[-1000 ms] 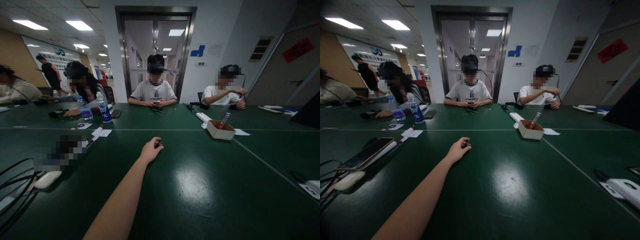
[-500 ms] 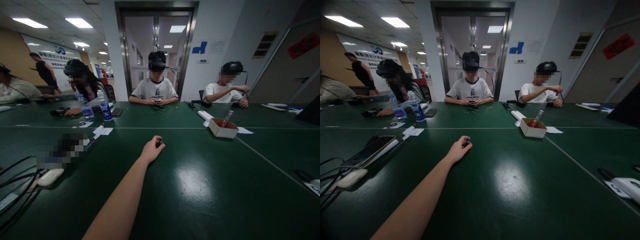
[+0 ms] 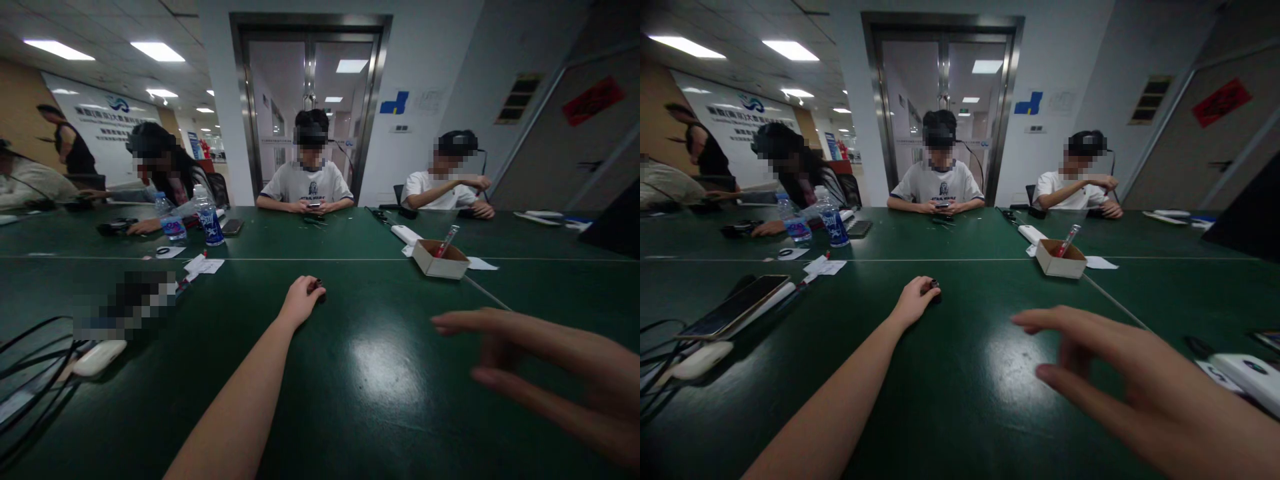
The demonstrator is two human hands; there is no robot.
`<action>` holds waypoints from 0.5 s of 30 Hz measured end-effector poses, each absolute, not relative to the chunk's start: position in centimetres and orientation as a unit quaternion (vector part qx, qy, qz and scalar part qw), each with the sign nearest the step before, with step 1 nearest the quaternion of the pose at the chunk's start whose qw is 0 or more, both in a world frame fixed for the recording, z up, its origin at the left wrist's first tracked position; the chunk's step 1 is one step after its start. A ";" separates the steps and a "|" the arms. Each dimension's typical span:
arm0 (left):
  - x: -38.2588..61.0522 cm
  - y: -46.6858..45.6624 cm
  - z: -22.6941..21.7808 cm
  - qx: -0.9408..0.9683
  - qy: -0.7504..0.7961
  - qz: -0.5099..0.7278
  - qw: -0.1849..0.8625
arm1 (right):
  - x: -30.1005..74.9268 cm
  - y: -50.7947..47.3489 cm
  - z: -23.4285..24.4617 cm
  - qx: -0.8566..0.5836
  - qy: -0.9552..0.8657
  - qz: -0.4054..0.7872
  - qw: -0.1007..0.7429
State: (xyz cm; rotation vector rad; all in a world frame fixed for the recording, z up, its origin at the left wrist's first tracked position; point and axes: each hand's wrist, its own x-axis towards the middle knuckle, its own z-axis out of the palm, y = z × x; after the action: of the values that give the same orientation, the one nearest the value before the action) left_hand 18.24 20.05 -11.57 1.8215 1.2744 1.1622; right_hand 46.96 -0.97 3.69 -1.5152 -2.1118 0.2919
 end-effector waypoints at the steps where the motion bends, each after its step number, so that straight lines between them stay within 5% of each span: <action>1: 18.2 20.3 -11.7 0.675 0.472 0.458 0.334 | 45.3 0.6 4.1 -0.544 -0.788 0.169 0.232; 5: 17.8 21.4 -12.1 0.598 0.413 0.532 0.433 | 39.2 9.2 2.3 -0.492 -0.773 0.359 0.177; 15: 17.6 22.0 -12.1 0.543 0.350 0.575 0.502 | 33.5 20.1 -10.0 -0.374 -0.478 0.675 0.419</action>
State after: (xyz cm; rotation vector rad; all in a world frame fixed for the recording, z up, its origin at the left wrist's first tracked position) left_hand 17.55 22.04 -12.14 1.3124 0.8465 1.3902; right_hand 33.48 20.11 -10.02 -0.9369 -1.1995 1.6934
